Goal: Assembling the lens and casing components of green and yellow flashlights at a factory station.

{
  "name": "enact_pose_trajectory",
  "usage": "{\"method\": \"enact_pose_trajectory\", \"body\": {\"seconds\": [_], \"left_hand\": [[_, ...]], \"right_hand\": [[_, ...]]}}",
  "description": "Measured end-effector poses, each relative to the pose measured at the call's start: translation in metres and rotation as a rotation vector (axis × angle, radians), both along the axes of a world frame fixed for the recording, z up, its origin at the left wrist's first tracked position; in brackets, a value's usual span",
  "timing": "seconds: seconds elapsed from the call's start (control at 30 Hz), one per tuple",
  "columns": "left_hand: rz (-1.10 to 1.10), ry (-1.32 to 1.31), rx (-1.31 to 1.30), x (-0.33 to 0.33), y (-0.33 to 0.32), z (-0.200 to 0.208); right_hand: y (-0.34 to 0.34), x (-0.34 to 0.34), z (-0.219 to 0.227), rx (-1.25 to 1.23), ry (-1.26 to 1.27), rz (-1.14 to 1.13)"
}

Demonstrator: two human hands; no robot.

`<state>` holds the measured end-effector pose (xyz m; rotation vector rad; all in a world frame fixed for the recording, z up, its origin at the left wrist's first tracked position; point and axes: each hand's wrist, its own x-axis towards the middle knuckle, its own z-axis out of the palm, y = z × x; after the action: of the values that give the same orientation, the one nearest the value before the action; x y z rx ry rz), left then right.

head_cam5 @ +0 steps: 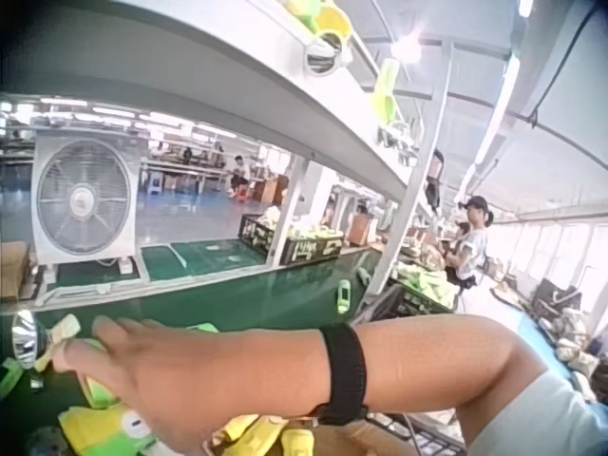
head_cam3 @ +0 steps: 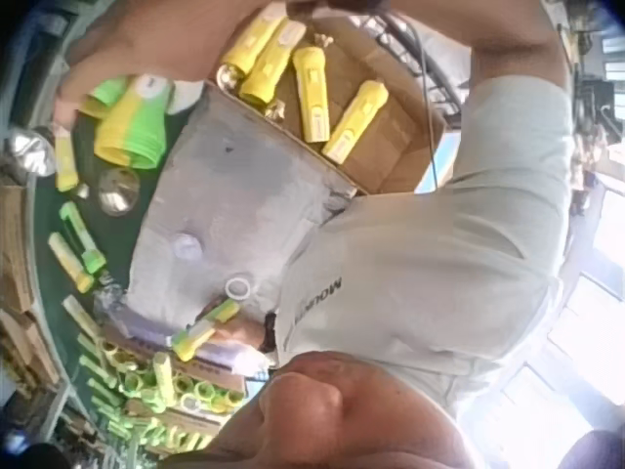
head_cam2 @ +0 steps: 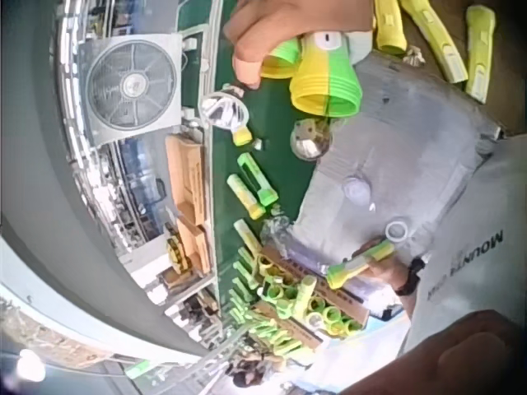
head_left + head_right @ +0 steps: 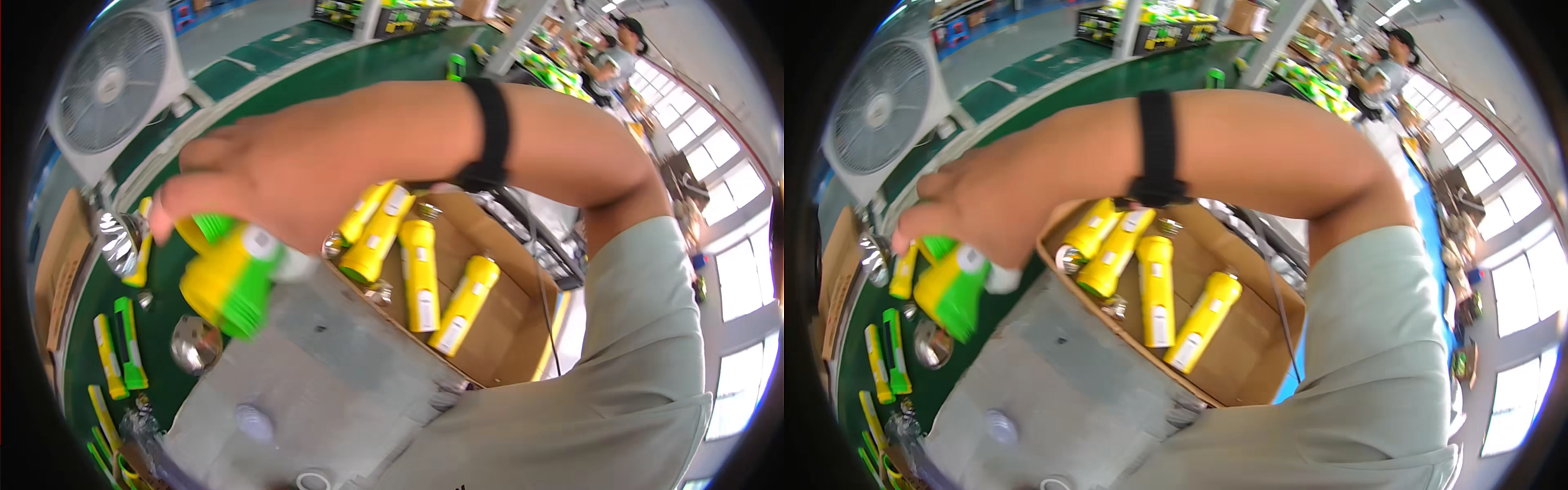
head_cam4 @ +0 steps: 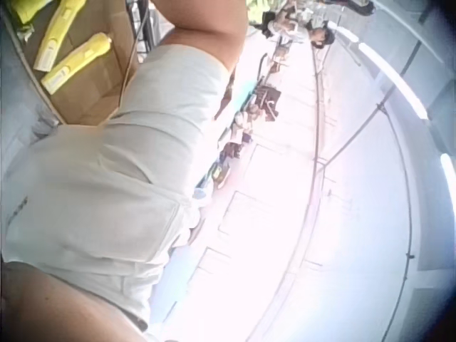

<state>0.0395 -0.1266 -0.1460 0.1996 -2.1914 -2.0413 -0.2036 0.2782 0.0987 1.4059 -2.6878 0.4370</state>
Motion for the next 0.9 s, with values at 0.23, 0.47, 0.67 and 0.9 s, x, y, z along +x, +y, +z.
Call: {"method": "enact_pose_trajectory", "body": {"seconds": [0.23, 0.47, 0.67, 0.9], "left_hand": [[-0.108, -0.054, 0.09, 0.013, 0.027, -0.007], [-0.096, -0.027, 0.147, 0.018, 0.05, 0.003], [0.036, 0.036, 0.18, 0.017, 0.038, 0.004], [0.154, 0.123, 0.198, 0.013, 0.01, -0.002]], "right_hand": [[0.069, 0.201, -0.034, 0.241, -0.555, -0.212], [0.108, 0.265, -0.086, 0.547, -0.38, -0.239], [0.098, 0.259, -0.088, 0.63, -0.308, -0.236], [0.001, 0.119, 0.02, 0.471, -0.086, -0.168]]}}
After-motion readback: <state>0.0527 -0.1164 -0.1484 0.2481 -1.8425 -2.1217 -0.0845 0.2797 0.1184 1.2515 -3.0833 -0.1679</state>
